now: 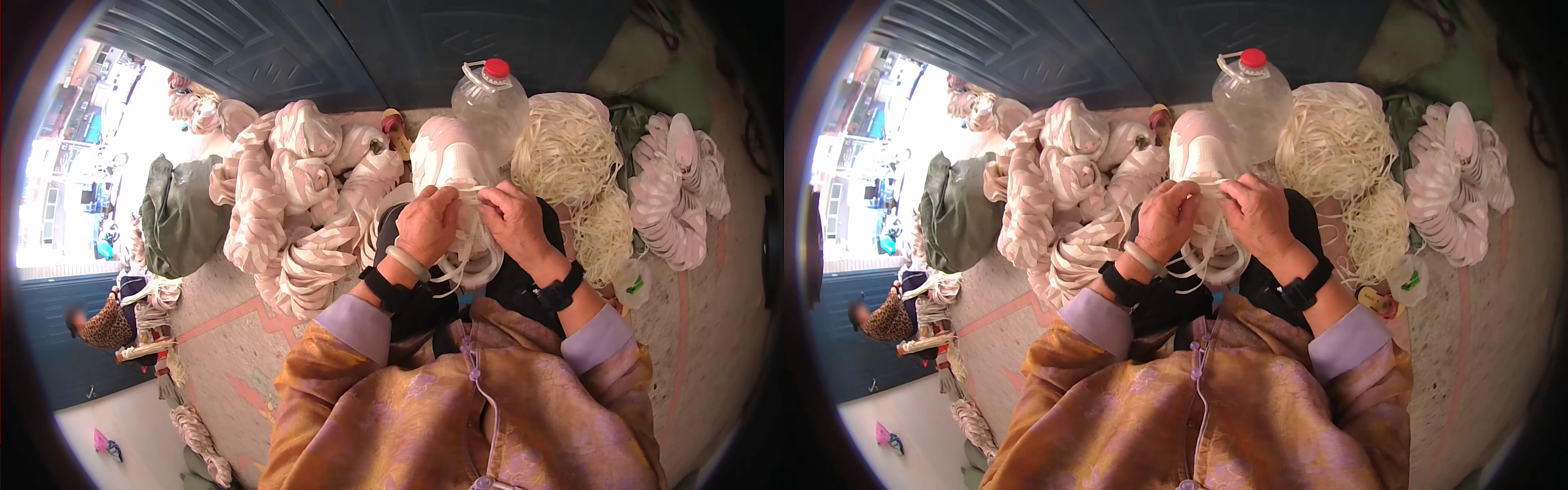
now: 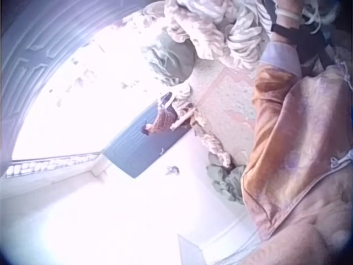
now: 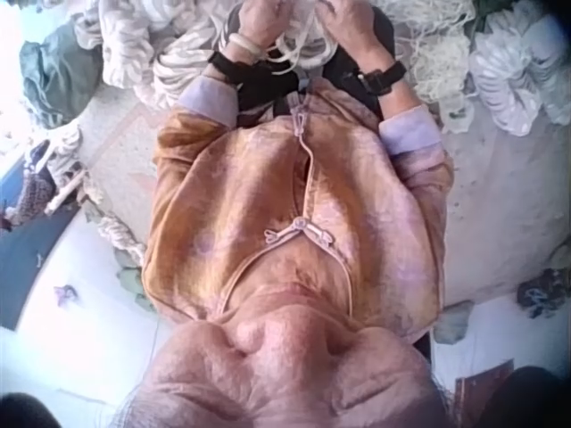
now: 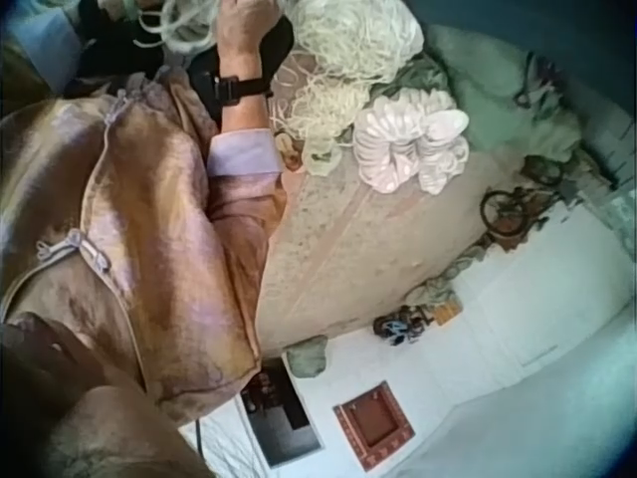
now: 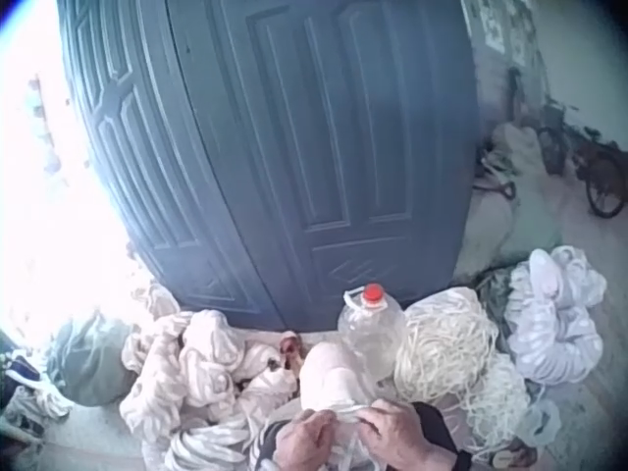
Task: The recorder is lacing a white shoe while sitting on the floor among piles of shoe components.
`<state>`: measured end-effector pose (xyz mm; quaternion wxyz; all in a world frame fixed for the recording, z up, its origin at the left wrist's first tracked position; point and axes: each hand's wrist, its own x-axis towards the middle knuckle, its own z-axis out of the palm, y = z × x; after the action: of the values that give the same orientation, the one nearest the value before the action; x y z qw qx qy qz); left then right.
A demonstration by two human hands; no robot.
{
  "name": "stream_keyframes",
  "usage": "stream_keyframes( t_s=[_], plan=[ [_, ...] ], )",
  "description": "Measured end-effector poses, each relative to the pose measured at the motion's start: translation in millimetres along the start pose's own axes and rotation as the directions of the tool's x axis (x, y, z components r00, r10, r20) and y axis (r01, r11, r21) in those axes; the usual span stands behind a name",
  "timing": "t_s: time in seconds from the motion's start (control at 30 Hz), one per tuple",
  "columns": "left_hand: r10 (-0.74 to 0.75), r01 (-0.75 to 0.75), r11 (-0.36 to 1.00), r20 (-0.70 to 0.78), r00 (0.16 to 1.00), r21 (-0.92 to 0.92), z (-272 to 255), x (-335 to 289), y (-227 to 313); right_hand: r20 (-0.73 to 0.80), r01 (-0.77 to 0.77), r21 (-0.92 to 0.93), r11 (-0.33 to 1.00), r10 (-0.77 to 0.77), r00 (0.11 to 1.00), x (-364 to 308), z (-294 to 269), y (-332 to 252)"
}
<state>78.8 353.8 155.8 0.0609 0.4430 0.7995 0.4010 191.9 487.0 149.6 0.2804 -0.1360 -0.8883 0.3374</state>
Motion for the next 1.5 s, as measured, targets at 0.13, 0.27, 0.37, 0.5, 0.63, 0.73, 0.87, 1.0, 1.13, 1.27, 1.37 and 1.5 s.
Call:
stream_keyframes(
  t_s=[0.13, 0.27, 0.37, 0.5, 0.63, 0.73, 0.87, 1.0, 1.13, 1.27, 1.37, 1.5],
  plan=[
    [-0.025, 0.012, 0.99, 0.096, 0.995, 0.138, 5.4, 10.1, 3.2, 0.057, -0.073, -0.035, 0.997, 0.075, 0.996, 7.8, 9.2, 1.6],
    [-0.122, 0.077, 0.965, 0.17, 0.978, 0.25, 4.4, 17.0, 9.5, 0.086, 0.014, -0.187, 0.982, 0.002, 0.996, 13.0, 13.4, -3.7],
    [-0.18, 0.104, 0.947, 0.233, 0.956, 0.305, 1.5, 24.1, 14.3, 0.075, -0.043, -0.155, 0.987, 0.055, 0.996, 11.2, 16.8, -2.0],
    [-0.21, 0.118, 0.944, 0.285, 0.935, 0.309, 0.2, 30.1, 16.0, 0.118, -0.092, -0.14, 0.986, 0.108, 0.987, 12.8, 14.0, -4.9],
    [-0.203, 0.121, 0.95, 0.274, 0.94, 0.289, 1.3, 29.9, 16.1, 0.168, -0.109, -0.18, 0.977, 0.14, 0.976, 14.1, 13.1, -8.0],
    [-0.189, 0.112, 0.955, 0.275, 0.943, 0.273, 1.3, 29.7, 15.4, 0.175, -0.097, -0.196, 0.976, 0.132, 0.976, 14.2, 15.1, -9.5],
    [-0.19, 0.117, 0.957, 0.269, 0.944, 0.266, -0.3, 28.6, 16.5, 0.152, -0.07, -0.175, 0.982, 0.097, 0.984, 13.2, 16.8, -10.6],
    [-0.074, 0.028, 0.974, 0.198, 0.977, 0.227, -2.2, 18.3, -2.8, 0.156, -0.08, -0.064, 0.995, 0.089, 0.984, 8.9, 7.1, 8.0],
    [-0.206, 0.258, 0.953, 0.288, 0.935, -0.156, -33.0, 6.9, -33.4, 0.254, -0.382, 0.394, 0.836, 0.301, 0.919, -8.2, -19.4, 27.3],
    [-0.244, 0.31, 0.907, 0.247, 0.938, -0.283, -19.4, -5.3, -39.6, 0.178, -0.296, 0.406, 0.865, 0.243, 0.954, -6.3, -9.0, 18.8],
    [-0.265, 0.297, 0.945, 0.213, 0.94, -0.136, -21.8, 2.2, -21.3, 0.226, -0.405, 0.352, 0.844, 0.343, 0.912, 0.5, -17.8, 5.4],
    [-0.055, 0.055, 0.998, 0.086, 0.995, 0.004, -19.2, 6.7, -13.5, 0.163, -0.22, 0.253, 0.942, 0.182, 0.97, 5.7, -9.4, 10.0]
  ],
)
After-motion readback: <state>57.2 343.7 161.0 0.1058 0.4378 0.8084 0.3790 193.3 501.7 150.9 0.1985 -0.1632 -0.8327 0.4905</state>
